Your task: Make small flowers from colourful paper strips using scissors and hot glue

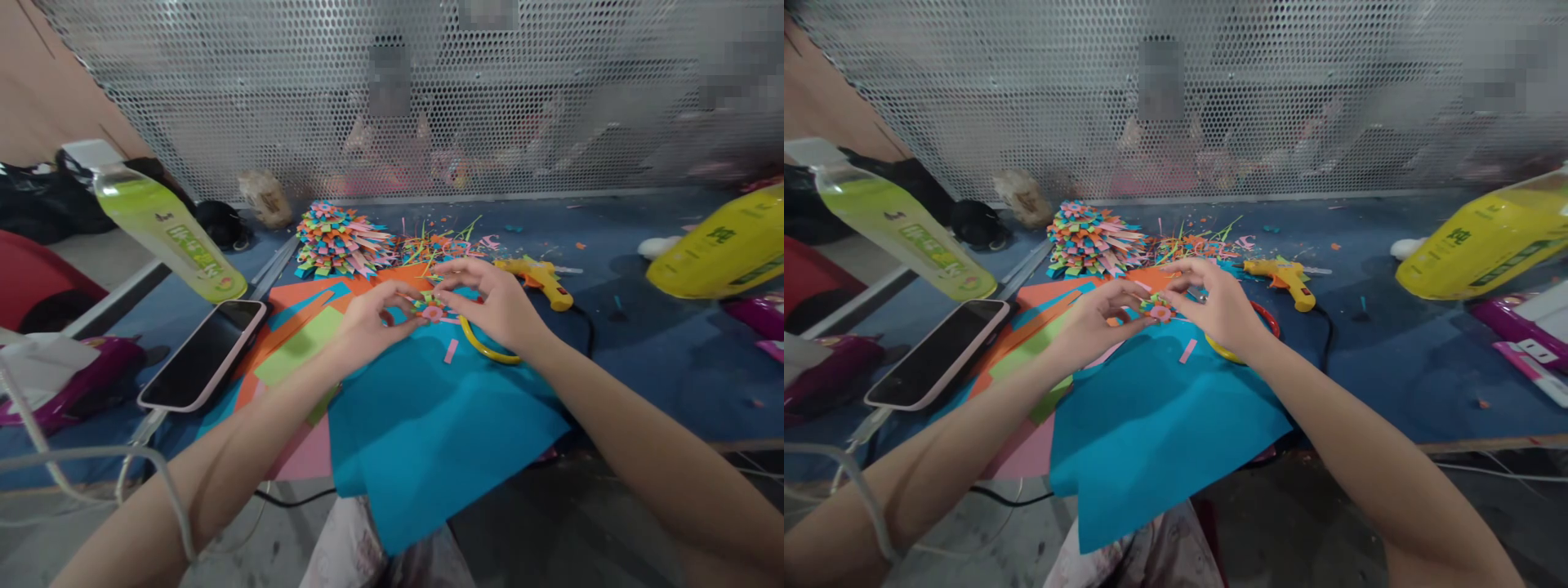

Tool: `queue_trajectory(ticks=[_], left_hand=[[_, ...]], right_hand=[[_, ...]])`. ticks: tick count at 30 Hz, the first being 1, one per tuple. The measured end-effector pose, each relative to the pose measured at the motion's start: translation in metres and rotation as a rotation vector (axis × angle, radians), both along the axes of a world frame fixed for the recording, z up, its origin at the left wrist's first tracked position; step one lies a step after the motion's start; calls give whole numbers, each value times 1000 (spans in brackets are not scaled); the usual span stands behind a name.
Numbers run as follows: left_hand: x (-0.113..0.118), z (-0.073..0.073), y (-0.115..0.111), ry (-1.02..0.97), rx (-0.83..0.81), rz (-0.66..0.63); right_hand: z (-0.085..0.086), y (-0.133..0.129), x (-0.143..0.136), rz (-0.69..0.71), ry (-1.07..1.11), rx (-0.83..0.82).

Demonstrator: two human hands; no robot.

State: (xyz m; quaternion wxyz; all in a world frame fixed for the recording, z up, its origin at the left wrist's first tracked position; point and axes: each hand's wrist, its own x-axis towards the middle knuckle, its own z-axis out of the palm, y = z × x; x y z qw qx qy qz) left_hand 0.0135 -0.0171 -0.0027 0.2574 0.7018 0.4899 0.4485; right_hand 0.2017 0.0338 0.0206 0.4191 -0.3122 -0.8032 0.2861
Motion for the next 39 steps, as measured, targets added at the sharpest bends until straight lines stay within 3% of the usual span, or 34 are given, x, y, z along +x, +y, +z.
queue_trajectory(ticks=[21, 33, 36, 39], left_hand=[[-3, -3, 1, 130, 148, 44], [-4, -4, 1, 169, 139, 13], [-4, -3, 1, 225, 213, 49], [-9, 0, 1, 447, 426, 100]], right_hand=[[3, -2, 2, -12, 29, 4], [5, -4, 3, -7, -30, 6], [5, -4, 3, 9, 2, -14], [6, -4, 4, 2, 68, 17]])
